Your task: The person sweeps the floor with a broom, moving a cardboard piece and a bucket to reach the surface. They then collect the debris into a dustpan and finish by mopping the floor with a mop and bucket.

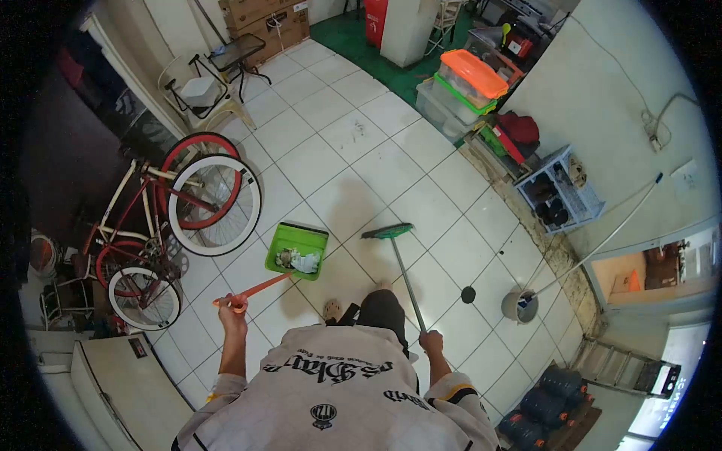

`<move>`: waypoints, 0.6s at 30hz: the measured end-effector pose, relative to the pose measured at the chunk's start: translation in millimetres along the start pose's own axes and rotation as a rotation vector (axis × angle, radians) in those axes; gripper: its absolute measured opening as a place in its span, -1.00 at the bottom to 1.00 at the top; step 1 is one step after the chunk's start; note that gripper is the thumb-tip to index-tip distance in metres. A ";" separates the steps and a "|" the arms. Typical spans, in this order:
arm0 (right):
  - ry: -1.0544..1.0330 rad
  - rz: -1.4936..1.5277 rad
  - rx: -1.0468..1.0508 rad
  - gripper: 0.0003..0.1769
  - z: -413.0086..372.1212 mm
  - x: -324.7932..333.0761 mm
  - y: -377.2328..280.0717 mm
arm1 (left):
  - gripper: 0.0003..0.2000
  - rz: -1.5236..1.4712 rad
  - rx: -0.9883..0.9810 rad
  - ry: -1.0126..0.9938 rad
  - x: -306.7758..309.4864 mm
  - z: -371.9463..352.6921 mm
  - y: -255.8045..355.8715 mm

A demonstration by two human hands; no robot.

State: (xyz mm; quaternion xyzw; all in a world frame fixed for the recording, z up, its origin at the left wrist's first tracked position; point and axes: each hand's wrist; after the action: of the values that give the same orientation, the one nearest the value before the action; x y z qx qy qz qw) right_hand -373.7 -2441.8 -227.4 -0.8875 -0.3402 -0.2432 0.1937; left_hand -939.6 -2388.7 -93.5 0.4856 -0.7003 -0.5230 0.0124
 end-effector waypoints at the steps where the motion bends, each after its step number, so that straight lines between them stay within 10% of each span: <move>1: 0.048 -0.431 0.276 -0.51 71.6 -11.2 25.6 | -0.74 0.030 -0.023 0.019 -23.9 6.1 4.7; 18: -0.070 -0.466 0.378 -0.61 426.1 298.2 -493.8 | -0.74 0.077 -0.059 0.333 -270.2 96.4 -15.0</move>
State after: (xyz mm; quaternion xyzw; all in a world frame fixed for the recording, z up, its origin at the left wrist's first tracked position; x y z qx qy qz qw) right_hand -396.6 -1730.4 -315.0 -0.7416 -0.5803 -0.1830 0.2825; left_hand -837.6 -2131.6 -15.7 0.5378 -0.6911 -0.4547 0.1624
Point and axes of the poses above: each hand's wrist, its own z-axis towards the middle knuckle, its own x-axis out of the back of the hand, y = z × x, and after that the axes turned 13 degrees about -y, right-handed
